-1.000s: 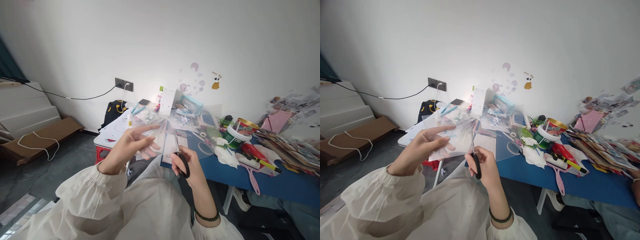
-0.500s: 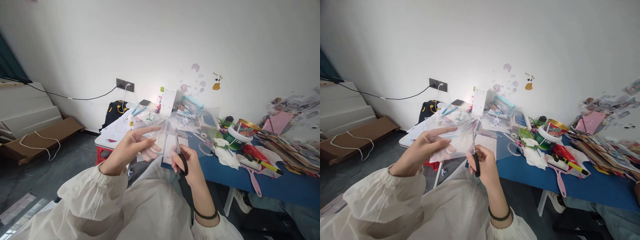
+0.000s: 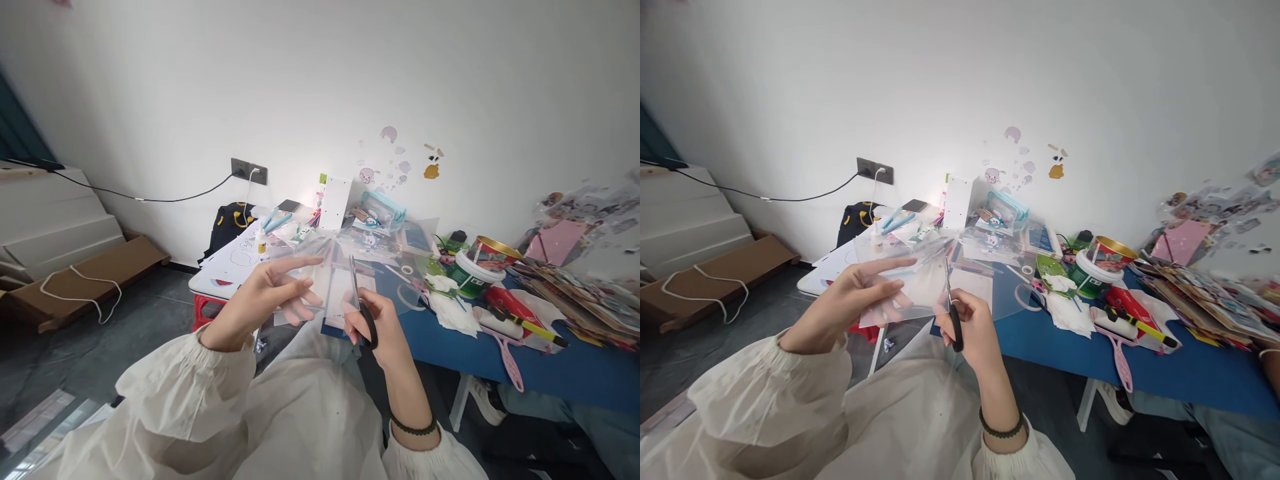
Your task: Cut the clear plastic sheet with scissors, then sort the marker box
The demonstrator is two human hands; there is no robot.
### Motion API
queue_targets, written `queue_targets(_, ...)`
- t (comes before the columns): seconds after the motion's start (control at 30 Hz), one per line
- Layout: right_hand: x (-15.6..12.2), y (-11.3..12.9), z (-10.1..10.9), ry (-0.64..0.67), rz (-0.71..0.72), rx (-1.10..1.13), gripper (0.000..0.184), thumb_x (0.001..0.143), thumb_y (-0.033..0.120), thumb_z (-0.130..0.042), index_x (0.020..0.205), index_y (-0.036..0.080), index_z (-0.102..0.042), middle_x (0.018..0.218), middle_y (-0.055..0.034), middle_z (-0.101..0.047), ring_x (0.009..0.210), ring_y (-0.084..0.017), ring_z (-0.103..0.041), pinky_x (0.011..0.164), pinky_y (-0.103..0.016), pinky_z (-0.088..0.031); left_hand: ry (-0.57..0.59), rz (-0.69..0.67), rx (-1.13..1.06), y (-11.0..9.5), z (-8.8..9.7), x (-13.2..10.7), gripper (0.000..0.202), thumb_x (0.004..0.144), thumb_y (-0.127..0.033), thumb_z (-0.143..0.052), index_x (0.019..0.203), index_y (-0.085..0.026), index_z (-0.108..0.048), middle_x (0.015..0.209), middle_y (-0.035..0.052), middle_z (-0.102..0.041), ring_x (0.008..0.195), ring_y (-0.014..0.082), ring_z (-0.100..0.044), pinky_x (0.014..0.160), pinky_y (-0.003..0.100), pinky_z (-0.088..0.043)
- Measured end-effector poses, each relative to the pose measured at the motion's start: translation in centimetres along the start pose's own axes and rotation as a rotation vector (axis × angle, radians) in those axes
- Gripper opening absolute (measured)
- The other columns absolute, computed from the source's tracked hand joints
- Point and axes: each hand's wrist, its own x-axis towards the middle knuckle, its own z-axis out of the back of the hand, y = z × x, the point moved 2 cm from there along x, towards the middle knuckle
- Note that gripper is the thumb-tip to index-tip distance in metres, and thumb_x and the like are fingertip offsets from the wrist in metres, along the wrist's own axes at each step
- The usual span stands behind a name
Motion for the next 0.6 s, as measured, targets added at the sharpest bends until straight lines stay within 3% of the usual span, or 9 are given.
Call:
queue_targets(0.17,0.21,0.11,0.04,-0.008,-0.015,0.013,0.011,0.072,0.026,-0.064,0.069,0.017,-0.057,0.045,0.0067,-0.045,0.036,-0.006,-0.038,0.04,-0.023,-0.032,0.004,-0.001,0.012,-0.11,0.05,0.2,0.046,0.082,-0.035,-0.065,0.126,-0.024,-0.057,0.072,0.0039,-0.075,0.05,0.0103,-0.065,0.038,0.011,-0.043)
queue_targets(0.4,0.18,-0.11,-0.16,-0.071,0.012,-0.005,0.025,0.073,0.035,-0.067,0.062,0.018,-0.053,0.042,0.0076,-0.041,0.033,-0.006,-0.036,0.037,-0.022,-0.028,-0.001,0.014,0.015,-0.24,0.06,0.42,0.046,0.082,-0.034,-0.064,0.125,-0.021,-0.058,0.071,0.0048,-0.075,0.052,0.0111,-0.065,0.041,0.013,-0.045)
queue_targets(0.6,0.41,-0.33,-0.01,-0.046,-0.018,-0.01,0.022,0.073,0.036,-0.068,0.07,0.018,-0.056,0.044,0.0071,-0.047,0.035,-0.006,-0.04,0.038,-0.021,-0.032,-0.001,0.024,0.002,-0.22,-0.02,0.46,0.046,0.082,-0.033,-0.065,0.126,-0.021,-0.058,0.07,0.0043,-0.074,0.05,0.0105,-0.064,0.039,0.013,-0.043)
